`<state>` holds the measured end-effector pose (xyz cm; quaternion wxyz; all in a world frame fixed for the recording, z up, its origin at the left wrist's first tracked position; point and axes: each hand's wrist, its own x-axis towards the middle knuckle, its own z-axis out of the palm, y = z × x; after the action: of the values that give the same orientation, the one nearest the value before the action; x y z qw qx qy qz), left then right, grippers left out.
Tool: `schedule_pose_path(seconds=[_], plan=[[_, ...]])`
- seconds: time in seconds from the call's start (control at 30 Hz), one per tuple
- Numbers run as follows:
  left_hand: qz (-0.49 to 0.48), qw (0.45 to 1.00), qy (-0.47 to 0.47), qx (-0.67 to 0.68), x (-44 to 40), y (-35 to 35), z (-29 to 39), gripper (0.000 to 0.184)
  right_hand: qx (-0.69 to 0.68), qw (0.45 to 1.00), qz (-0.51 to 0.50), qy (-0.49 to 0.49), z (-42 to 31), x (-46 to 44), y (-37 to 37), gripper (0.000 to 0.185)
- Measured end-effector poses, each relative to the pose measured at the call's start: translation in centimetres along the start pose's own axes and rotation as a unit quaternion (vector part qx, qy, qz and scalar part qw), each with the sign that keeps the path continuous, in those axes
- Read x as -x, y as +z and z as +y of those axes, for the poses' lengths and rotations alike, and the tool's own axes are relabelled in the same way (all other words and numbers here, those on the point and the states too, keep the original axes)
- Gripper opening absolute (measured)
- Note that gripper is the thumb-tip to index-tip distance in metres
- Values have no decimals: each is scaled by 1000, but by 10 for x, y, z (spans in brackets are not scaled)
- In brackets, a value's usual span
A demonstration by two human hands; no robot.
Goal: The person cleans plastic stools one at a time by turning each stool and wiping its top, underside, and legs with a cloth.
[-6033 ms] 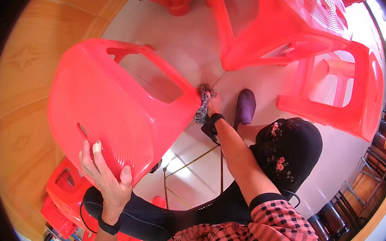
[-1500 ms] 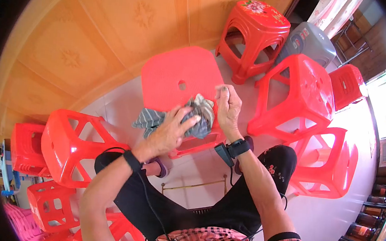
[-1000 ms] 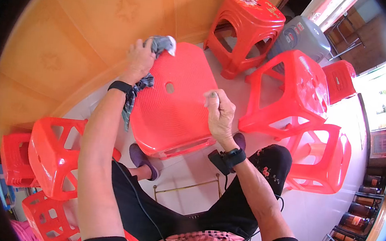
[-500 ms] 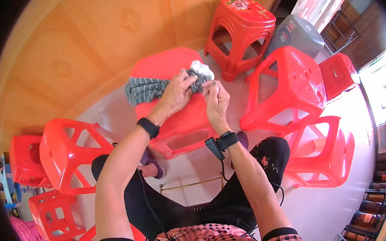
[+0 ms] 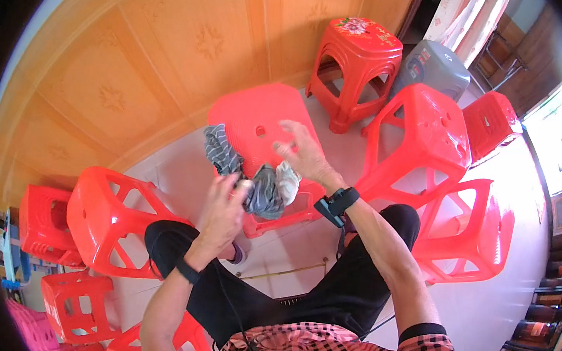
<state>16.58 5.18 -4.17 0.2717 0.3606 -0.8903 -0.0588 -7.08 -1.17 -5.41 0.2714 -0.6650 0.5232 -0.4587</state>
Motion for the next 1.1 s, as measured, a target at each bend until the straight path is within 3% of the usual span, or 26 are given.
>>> schedule_pose_path(seconds=[0.03, 0.07, 0.13, 0.23, 0.27, 0.37, 0.43, 0.5, 0.57, 0.63, 0.7, 0.9, 0.93, 1.1], plan=[[59, 995, -72, -22, 7, -3, -3, 47, 53, 994, -27, -97, -13, 1, 4, 59], [58, 995, -73, -19, 14, 1, -13, 47, 103, 974, -55, -192, -30, 4, 11, 63], [61, 970, -193, 132, 27, 15, -33, 45, 146, 952, -147, -223, -48, 14, 39, 67], [-10, 969, -217, 120, 27, 8, -34, 39, 261, 928, -215, -157, -58, 12, 60, 66], [-9, 968, -216, 125, 24, 6, -33, 39, 163, 956, -174, -172, -43, 7, 67, 58], [34, 970, -220, 98, 8, 2, -27, 38, 152, 948, -240, -141, -30, -21, 63, 47], [149, 979, -124, 65, -14, 8, -24, 38, 147, 951, -219, -161, -29, -34, 58, 37], [123, 977, -147, 91, -32, 16, -24, 42, 190, 956, -163, -155, -15, -48, 50, 31], [124, 985, -124, 13, -43, 31, -29, 44, 224, 964, -75, -125, 5, -59, 31, 28], [93, 986, -140, 21, -40, 52, -40, 50, 273, 961, -13, -49, 24, -64, 8, 28], [20, 992, -108, -54, -34, 66, -46, 56, 274, 960, 51, 6, 44, -73, -17, 32], [46, 996, -69, -29, -37, 65, -31, 56, 328, 896, 182, 236, 89, -135, -47, 41], [42, 996, -70, -24, -37, 64, -30, 55, 321, 892, 153, 279, 107, -153, -50, 44], [34, 997, -68, 5, -36, 66, -34, 53, 365, 862, 235, 263, 66, -176, 5, 40]])
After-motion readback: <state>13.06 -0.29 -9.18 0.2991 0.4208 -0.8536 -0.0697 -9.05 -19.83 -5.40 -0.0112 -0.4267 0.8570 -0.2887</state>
